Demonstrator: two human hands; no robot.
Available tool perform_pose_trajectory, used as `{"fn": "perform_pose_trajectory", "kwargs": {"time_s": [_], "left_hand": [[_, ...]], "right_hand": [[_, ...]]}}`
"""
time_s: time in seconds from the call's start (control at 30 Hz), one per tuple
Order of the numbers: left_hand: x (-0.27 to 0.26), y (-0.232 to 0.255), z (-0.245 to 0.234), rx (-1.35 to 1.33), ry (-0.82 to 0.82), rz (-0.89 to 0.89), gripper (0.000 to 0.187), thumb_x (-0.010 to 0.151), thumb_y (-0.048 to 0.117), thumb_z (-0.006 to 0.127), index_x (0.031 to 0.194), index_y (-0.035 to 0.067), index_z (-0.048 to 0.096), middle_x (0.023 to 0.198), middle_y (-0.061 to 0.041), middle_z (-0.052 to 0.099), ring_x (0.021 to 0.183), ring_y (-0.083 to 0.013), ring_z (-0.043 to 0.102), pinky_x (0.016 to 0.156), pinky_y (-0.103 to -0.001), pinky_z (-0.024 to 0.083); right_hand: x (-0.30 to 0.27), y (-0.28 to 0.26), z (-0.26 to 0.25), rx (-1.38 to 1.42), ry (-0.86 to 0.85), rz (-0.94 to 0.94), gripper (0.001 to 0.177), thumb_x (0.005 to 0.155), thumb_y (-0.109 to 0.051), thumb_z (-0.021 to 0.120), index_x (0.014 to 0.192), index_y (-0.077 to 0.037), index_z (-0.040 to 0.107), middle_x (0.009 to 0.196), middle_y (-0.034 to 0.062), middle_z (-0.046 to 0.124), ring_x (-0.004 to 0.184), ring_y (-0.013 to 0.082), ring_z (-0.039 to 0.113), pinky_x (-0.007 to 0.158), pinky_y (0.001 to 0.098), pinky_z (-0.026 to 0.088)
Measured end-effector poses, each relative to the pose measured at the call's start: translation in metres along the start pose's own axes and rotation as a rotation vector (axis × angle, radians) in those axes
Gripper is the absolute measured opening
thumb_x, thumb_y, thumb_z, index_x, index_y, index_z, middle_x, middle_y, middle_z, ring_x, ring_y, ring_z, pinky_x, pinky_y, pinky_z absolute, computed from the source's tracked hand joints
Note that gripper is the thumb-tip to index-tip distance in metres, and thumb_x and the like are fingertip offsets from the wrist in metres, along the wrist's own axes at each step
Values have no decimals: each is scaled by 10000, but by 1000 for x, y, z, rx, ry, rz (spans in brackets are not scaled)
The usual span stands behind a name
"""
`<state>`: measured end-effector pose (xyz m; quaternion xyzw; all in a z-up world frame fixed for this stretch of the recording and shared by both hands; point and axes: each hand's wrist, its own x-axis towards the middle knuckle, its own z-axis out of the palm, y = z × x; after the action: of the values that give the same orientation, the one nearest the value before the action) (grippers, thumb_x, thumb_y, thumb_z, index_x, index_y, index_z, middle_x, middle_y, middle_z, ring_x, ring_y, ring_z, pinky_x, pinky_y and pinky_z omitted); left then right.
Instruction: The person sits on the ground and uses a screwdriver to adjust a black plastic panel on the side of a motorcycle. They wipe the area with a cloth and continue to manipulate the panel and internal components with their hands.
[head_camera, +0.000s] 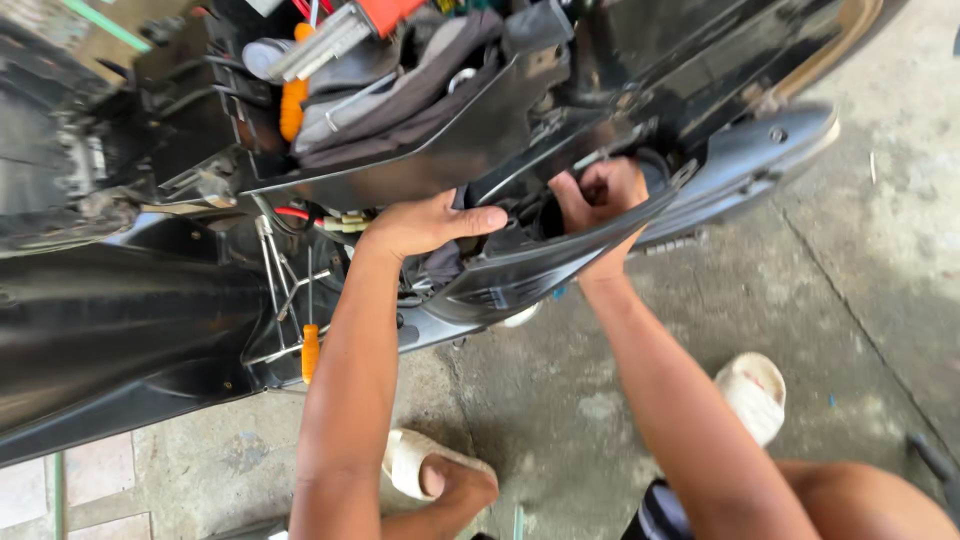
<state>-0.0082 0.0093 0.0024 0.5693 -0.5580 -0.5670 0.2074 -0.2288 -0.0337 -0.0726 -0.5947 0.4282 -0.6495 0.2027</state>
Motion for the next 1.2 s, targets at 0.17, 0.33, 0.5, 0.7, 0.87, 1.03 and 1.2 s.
{"fn": "perform_pose_trajectory", "kwargs": {"time_s": [0.17, 0.33, 0.5, 0.7, 0.87, 1.03, 1.2], "left_hand": [[12, -9, -14, -141, 15, 77, 861, 792, 417, 850, 1481, 63, 475, 1403, -23, 578, 1331, -145, 491, 1146, -318, 352], [11, -17, -5, -146, 127, 136, 930, 716, 363, 906, 1482, 38, 490, 1411, -53, 583, 1337, -183, 509, 1148, -326, 360], [7, -7, -6, -170, 151, -12, 892, 709, 345, 898, 1465, 51, 526, 1354, -57, 641, 1279, -180, 577, 1115, -322, 408], [8, 0, -5, -172, 172, 32, 781, 729, 277, 897, 1408, 70, 572, 1315, -13, 643, 1246, -156, 573, 1085, -317, 423], [11, -2, -5, -142, 113, -7, 714, 755, 293, 876, 1382, 93, 601, 1284, -2, 669, 1210, -138, 602, 1071, -307, 447], [11, 2, -4, -117, 160, 24, 724, 743, 287, 887, 1377, 69, 615, 1301, -31, 652, 1224, -160, 585, 1073, -318, 444], [8, 1, -1, -166, 109, 147, 775, 766, 289, 890, 1430, 48, 573, 1352, -57, 608, 1280, -194, 546, 1113, -343, 431]], "right_hand": [[7, -6, -5, 71, -28, -27, 358, 842, -149, 910, 826, -61, 563, 788, 63, 573, 689, 205, 547, 626, 346, 452], [5, -5, -11, 39, -55, 27, 364, 834, -155, 910, 820, -68, 557, 779, 64, 566, 681, 213, 541, 623, 357, 441], [9, -3, -8, 36, -42, 33, 352, 823, -150, 908, 812, -82, 563, 771, 59, 560, 679, 215, 527, 612, 360, 426], [12, -12, -11, 56, -82, 60, 357, 858, -121, 898, 794, -59, 553, 764, 60, 530, 655, 196, 484, 586, 344, 394], [11, -10, -6, 137, -25, 73, 336, 824, -146, 898, 792, -58, 576, 753, 30, 583, 639, 137, 541, 575, 297, 440], [9, -6, -11, 68, -34, 61, 324, 887, -112, 882, 797, -68, 573, 744, 24, 547, 623, 138, 473, 573, 302, 376], [8, -8, -11, 87, -74, 107, 395, 787, -168, 930, 795, -60, 550, 714, 20, 495, 580, 135, 431, 521, 298, 358]]}}
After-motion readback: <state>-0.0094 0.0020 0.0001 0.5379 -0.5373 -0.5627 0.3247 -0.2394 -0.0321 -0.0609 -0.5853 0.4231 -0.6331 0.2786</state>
